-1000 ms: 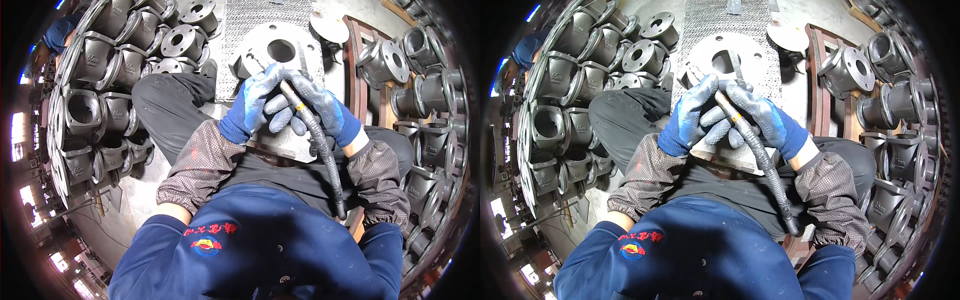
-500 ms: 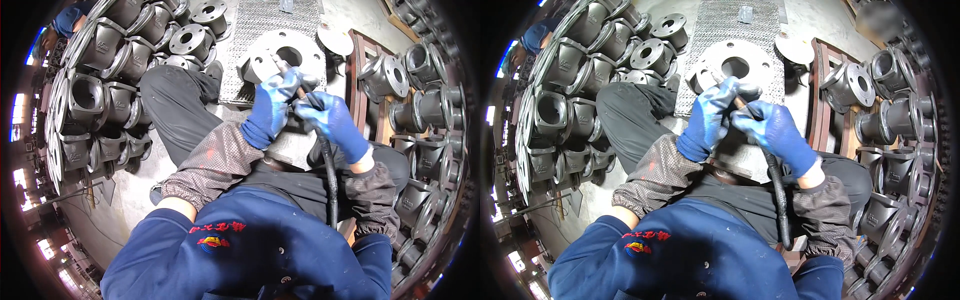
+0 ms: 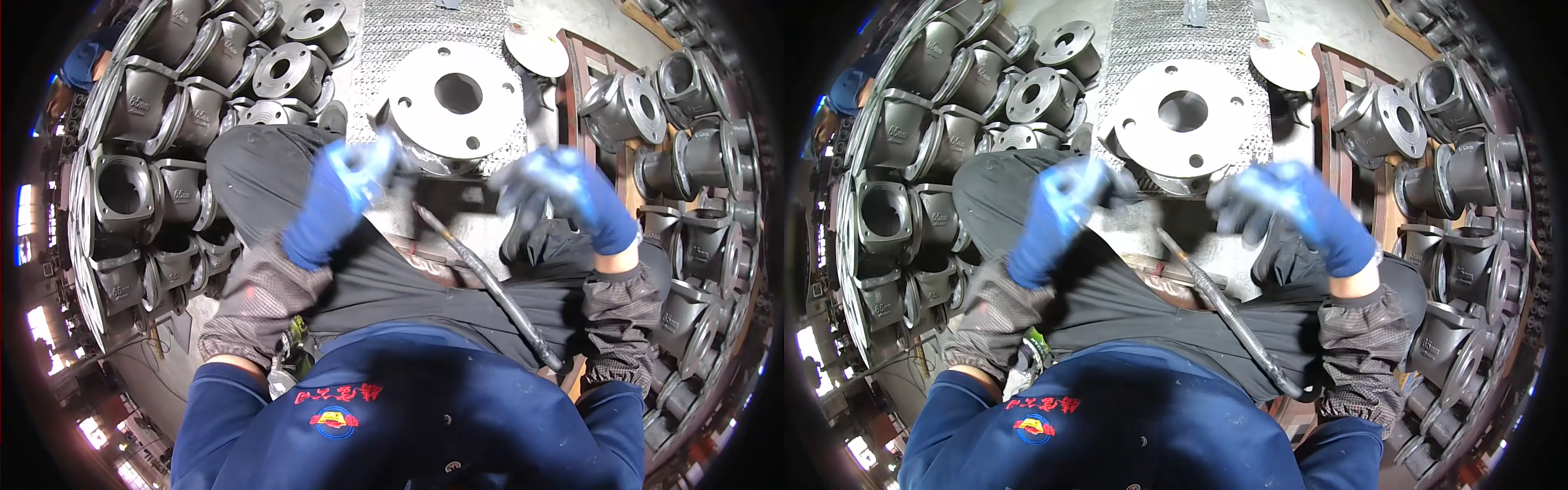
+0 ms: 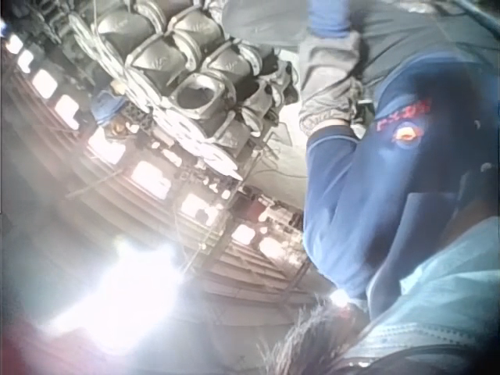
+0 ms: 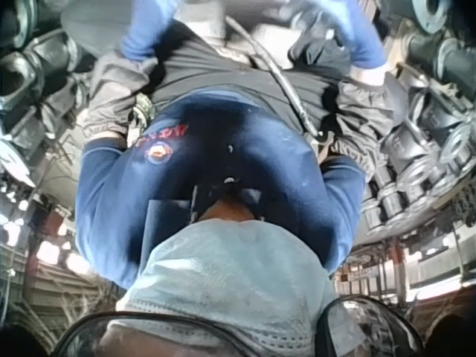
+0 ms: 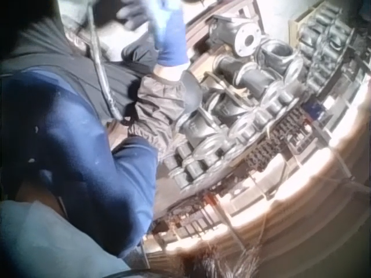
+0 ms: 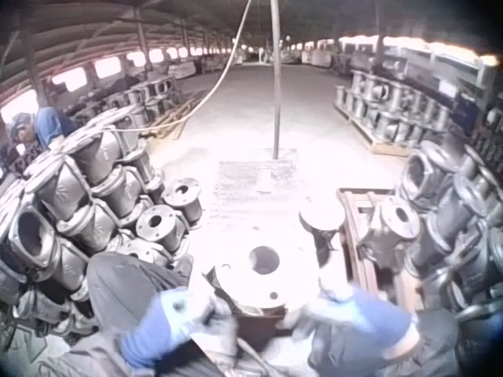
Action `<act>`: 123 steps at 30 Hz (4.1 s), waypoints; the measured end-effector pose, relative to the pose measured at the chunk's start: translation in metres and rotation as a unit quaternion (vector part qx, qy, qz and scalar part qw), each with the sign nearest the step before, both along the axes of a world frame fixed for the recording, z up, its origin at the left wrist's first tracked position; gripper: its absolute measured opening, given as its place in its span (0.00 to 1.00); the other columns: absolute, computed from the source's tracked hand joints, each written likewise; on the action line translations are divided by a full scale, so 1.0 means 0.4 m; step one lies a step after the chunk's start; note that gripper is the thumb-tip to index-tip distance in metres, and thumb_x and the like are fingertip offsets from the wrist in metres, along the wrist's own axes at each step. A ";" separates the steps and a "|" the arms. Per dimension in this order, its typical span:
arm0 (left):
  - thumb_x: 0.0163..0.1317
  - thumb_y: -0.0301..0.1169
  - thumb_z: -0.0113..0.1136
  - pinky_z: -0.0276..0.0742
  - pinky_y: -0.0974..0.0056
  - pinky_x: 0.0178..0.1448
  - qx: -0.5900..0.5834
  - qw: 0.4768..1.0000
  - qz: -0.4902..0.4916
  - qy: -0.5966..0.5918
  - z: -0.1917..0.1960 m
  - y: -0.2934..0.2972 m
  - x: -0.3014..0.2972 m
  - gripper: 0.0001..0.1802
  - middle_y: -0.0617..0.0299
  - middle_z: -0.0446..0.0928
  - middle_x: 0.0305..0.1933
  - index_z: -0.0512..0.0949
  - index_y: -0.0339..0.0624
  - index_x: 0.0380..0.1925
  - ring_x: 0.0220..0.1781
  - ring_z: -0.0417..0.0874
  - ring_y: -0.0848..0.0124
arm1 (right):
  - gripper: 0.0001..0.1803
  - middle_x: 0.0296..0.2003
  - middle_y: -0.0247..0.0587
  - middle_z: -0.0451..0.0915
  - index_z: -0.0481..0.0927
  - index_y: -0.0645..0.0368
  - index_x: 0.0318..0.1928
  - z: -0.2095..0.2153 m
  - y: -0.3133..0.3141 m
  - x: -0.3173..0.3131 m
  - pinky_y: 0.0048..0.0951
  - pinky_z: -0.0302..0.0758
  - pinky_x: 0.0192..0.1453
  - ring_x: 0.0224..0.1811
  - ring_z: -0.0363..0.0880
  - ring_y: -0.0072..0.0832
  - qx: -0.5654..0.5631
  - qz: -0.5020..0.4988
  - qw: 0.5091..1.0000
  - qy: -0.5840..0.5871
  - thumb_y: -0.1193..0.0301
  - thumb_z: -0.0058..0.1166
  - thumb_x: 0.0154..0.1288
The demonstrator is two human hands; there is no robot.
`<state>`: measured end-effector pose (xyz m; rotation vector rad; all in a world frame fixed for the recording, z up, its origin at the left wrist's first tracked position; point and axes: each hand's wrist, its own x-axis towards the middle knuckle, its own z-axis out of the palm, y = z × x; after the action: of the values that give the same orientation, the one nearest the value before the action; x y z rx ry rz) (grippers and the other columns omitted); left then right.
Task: The person, wearing blue gloves, picks up a large metal industrial component, places it on a metal grate, and uses a handheld air-powered grinder to smooth the interior and exterior surfaces.
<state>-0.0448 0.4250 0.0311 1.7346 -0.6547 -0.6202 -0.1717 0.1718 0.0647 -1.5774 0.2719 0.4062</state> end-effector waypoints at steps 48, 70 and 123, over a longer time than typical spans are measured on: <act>0.59 0.36 0.58 0.73 0.71 0.28 0.057 0.988 -0.015 -0.140 -0.035 -0.173 0.088 0.16 0.59 0.76 0.23 0.77 0.30 0.37 0.25 0.77 0.76 | 0.14 0.26 0.28 0.73 0.76 0.65 0.45 -0.191 -0.009 0.060 0.13 0.63 0.21 0.20 0.67 0.11 -0.034 -0.280 0.957 0.069 0.68 0.49 0.64; 0.57 0.41 0.57 0.73 0.70 0.30 0.034 0.996 -0.022 -0.075 -0.052 -0.343 0.153 0.19 0.60 0.78 0.25 0.78 0.32 0.35 0.26 0.77 0.77 | 0.22 0.26 0.33 0.77 0.74 0.66 0.51 -0.252 -0.071 0.054 0.14 0.61 0.21 0.21 0.72 0.15 -0.040 -0.306 0.950 0.046 0.61 0.49 0.65; 0.60 0.38 0.55 0.70 0.72 0.24 0.004 0.994 -0.003 -0.108 -0.071 -0.236 0.064 0.16 0.61 0.74 0.18 0.76 0.32 0.32 0.18 0.74 0.78 | 0.11 0.28 0.45 0.80 0.81 0.53 0.41 0.088 -0.051 0.046 0.33 0.74 0.35 0.29 0.79 0.40 -0.628 0.081 0.766 -0.109 0.67 0.54 0.59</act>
<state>-0.0193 0.3305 0.0028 1.8230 -0.8086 -0.4436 -0.1535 0.1513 0.1000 -2.9768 0.2274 0.1222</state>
